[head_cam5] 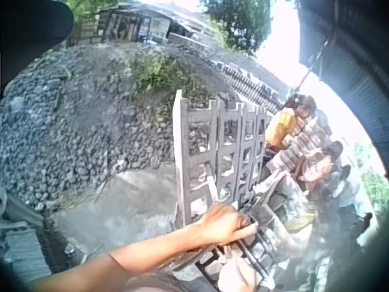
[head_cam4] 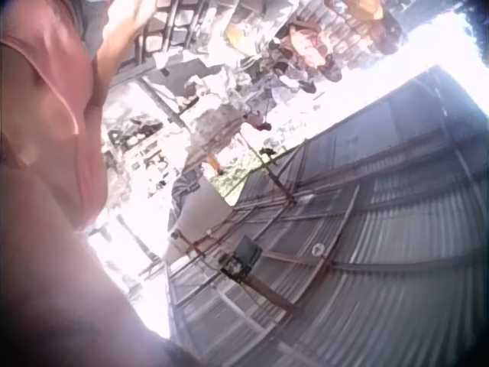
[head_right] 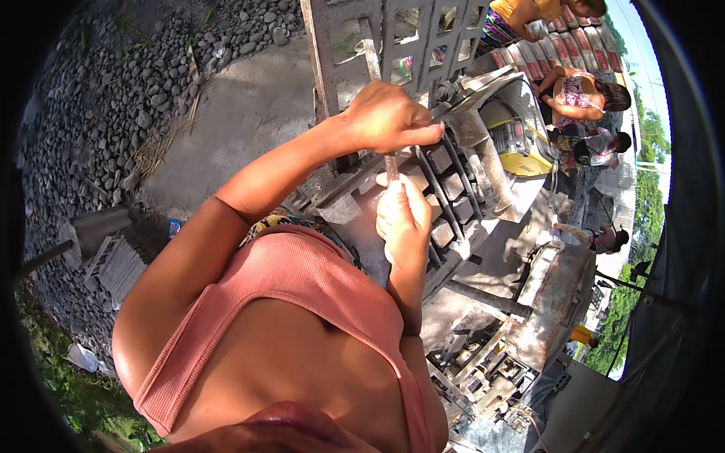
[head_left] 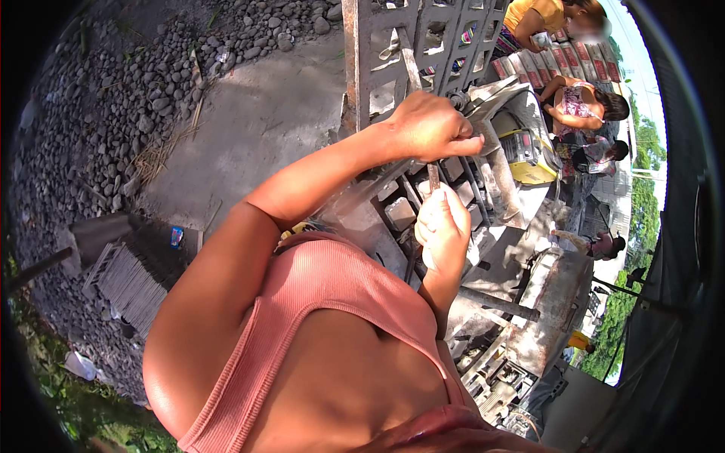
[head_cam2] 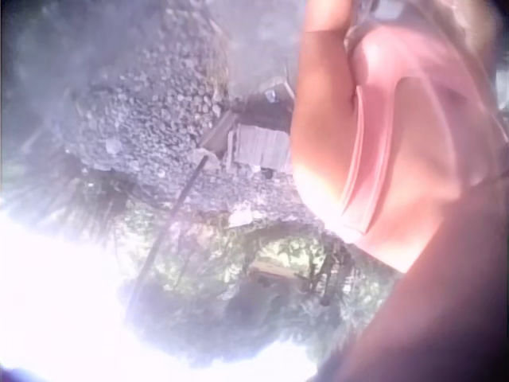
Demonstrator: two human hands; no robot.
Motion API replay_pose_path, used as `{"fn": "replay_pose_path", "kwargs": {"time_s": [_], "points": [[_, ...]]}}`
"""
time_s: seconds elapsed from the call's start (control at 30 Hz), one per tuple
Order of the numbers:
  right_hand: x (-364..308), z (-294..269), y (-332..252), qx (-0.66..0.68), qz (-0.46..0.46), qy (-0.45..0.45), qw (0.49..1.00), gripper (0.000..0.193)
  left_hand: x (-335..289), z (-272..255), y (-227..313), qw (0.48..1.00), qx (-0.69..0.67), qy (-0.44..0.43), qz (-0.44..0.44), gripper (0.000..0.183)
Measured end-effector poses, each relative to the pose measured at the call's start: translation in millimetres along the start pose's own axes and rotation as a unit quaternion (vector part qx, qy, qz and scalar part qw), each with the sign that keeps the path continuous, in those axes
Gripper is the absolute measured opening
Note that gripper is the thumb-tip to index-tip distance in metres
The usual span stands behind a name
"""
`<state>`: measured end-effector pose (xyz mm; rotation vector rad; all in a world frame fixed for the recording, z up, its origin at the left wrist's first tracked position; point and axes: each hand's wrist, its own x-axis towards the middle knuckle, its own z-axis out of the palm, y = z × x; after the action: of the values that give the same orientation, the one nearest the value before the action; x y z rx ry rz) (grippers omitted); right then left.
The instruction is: Manufacturing hollow concrete blocks using metal molds, a rod for compaction, and a concrete mixer.
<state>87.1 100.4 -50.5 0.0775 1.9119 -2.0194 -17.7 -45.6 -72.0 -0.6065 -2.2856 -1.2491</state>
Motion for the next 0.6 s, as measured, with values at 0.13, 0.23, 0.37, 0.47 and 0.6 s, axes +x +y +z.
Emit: {"fn": "replay_pose_path", "kwargs": {"time_s": [0.13, 0.23, 0.37, 0.47, 0.6], "points": [[13, -8, 29, 0.018, 0.052, -0.004, 0.999, 0.027, -10, 13, -19, 0.997, 0.039, -0.069, -0.022, 0.046], [12, -15, 63, 0.06, 0.083, -0.015, 0.995, 0.029, -29, 32, -29, 0.996, 0.053, -0.069, 0.001, 0.044], [7, 7, 25, 0.015, 0.015, 0.0, 1.0, 0.029, -13, 7, -18, 0.999, 0.0, -0.04, -0.011, 0.047], [10, 12, 16, 0.015, -0.002, -0.003, 1.0, 0.029, -6, -7, -13, 1.0, -0.019, -0.006, -0.004, 0.045], [22, 10, 46, 0.007, 0.05, 0.005, 0.999, 0.028, -21, 14, -40, 0.999, -0.033, -0.012, -0.014, 0.044]]}}
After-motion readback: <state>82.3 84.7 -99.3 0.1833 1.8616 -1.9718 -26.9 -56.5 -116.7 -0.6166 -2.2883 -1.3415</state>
